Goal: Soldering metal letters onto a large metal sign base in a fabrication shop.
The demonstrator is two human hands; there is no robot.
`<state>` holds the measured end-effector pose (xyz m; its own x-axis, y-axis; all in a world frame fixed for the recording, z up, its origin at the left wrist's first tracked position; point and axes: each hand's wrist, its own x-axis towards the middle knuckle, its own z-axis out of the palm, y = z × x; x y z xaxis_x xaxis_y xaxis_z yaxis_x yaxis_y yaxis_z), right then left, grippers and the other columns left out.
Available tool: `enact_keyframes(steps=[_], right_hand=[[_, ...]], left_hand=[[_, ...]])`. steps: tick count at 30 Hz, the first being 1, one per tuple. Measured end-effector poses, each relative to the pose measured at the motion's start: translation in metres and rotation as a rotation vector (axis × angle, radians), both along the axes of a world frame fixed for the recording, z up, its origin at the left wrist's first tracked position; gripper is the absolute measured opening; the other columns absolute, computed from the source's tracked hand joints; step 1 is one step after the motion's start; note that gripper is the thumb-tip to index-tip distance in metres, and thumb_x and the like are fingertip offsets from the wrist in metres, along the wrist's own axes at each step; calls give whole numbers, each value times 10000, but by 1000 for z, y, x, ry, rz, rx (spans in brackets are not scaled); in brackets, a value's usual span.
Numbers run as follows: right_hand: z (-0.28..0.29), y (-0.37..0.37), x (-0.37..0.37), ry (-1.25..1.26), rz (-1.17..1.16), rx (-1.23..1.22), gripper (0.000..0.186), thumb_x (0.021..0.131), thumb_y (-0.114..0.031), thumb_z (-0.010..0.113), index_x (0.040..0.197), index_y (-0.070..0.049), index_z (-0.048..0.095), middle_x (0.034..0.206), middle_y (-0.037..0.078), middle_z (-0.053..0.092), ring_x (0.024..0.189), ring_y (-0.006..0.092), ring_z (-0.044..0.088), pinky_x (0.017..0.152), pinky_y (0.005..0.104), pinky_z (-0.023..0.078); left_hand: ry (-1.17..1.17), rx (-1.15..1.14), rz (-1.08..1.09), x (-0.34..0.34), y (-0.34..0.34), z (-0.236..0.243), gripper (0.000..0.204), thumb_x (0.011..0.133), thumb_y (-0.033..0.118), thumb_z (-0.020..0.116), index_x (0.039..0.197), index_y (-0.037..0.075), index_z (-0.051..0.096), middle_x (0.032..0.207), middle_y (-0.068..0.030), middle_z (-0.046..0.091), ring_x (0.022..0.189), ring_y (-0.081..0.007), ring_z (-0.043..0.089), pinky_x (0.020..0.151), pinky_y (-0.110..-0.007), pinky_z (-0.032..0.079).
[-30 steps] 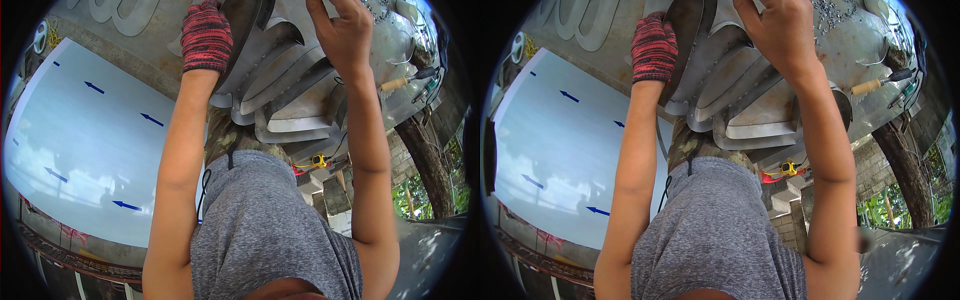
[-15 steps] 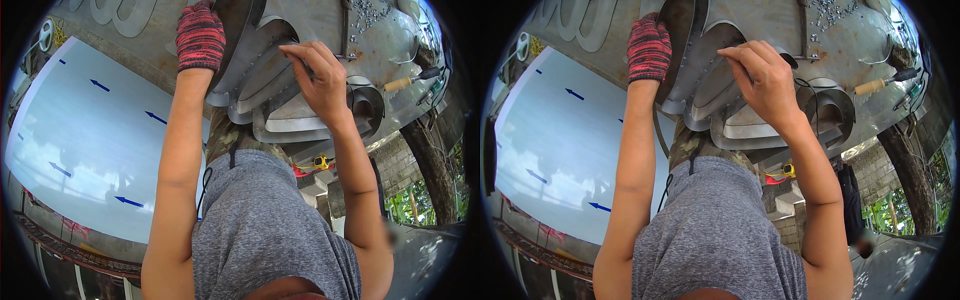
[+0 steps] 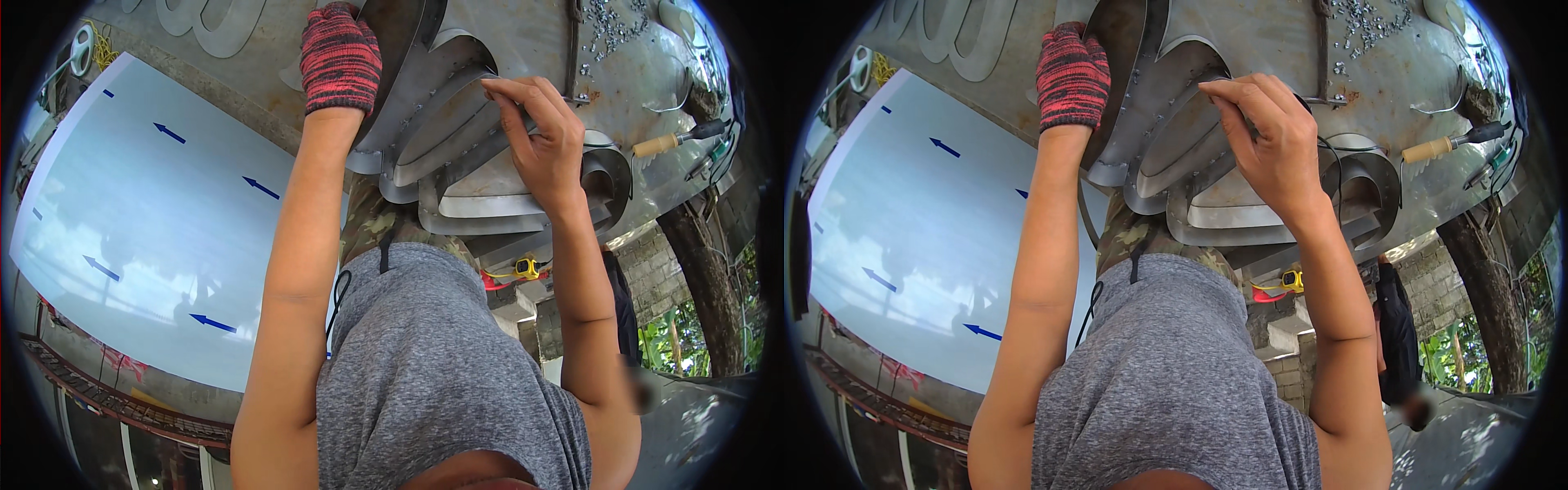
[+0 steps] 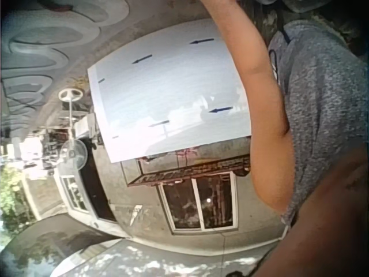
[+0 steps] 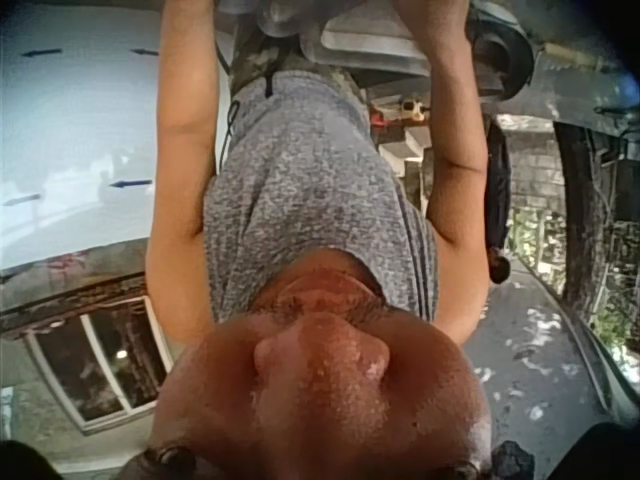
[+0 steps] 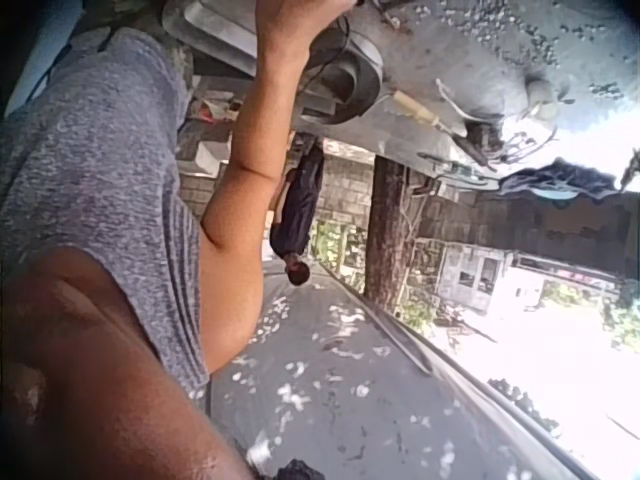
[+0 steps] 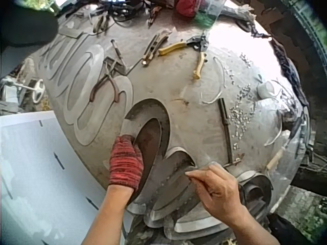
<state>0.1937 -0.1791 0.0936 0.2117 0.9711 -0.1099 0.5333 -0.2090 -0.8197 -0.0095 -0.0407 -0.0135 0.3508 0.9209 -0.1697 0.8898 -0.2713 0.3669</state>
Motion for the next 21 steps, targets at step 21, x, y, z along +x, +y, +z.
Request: enact_keyframes(steps=[21], right_hand=[[-2, -7, 8, 43, 62, -88, 233, 878, 104, 651, 1076, 5, 725, 921, 101, 710, 851, 191, 676, 766, 277, 516]], left_hand=[[-13, 53, -12, 1, -1, 4, 220, 944, 170, 577, 1067, 19, 679, 1034, -216, 665, 986, -406, 644, 879, -498, 534]])
